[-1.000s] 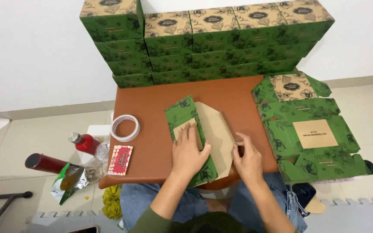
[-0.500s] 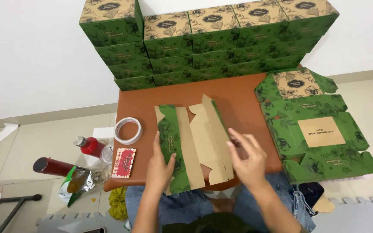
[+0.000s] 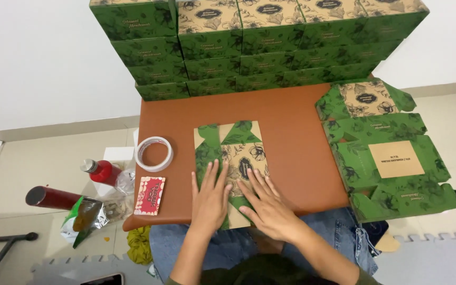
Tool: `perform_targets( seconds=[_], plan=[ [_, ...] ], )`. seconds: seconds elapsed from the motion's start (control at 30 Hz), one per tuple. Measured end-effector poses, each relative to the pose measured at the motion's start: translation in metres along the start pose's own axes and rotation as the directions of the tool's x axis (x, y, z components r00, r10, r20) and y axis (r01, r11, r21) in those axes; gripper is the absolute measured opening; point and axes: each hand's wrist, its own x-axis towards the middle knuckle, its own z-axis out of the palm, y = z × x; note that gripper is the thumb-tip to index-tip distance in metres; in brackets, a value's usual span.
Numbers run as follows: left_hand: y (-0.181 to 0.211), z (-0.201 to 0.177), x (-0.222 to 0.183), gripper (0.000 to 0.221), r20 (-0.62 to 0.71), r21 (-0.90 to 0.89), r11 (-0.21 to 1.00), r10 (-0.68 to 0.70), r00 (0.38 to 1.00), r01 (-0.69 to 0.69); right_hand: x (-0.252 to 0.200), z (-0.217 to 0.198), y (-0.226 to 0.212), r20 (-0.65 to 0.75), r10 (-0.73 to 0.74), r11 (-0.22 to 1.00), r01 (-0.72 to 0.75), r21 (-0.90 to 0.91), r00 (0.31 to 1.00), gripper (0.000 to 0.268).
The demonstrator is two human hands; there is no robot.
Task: Assembling small cardboard boxes by folding flat sheets along pre-scored lines and stacking the finished products.
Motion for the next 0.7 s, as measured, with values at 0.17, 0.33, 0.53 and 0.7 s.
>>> perform_targets(
  seconds=[0.17,0.33,0.53,0.7],
  plan=[
    [-0.003,0.003,-0.001,0.053,0.148,0.069,0.998,-0.016,0.989,0.006,0.055,-0.038,0.011,0.314,0.164,0.986,-0.152,-0.061,0.935,0.067],
    [-0.005,0.008,0.0,0.053,0.126,0.102,0.995,-0.003,0.992,-0.01,0.125,-0.044,0.05,0.37,0.211,0.977,-0.194,-0.085,0.905,0.073],
    [-0.003,0.006,-0.001,0.054,0.149,0.106,0.994,-0.021,0.989,0.005,0.156,-0.017,0.08,0.059,0.166,0.955,-0.145,-0.257,0.984,0.069],
    [-0.003,0.007,-0.001,0.052,0.136,0.108,0.994,-0.031,0.99,0.016,0.099,-0.009,0.051,0.03,0.102,0.952,-0.089,-0.293,0.994,0.074]
  ],
)
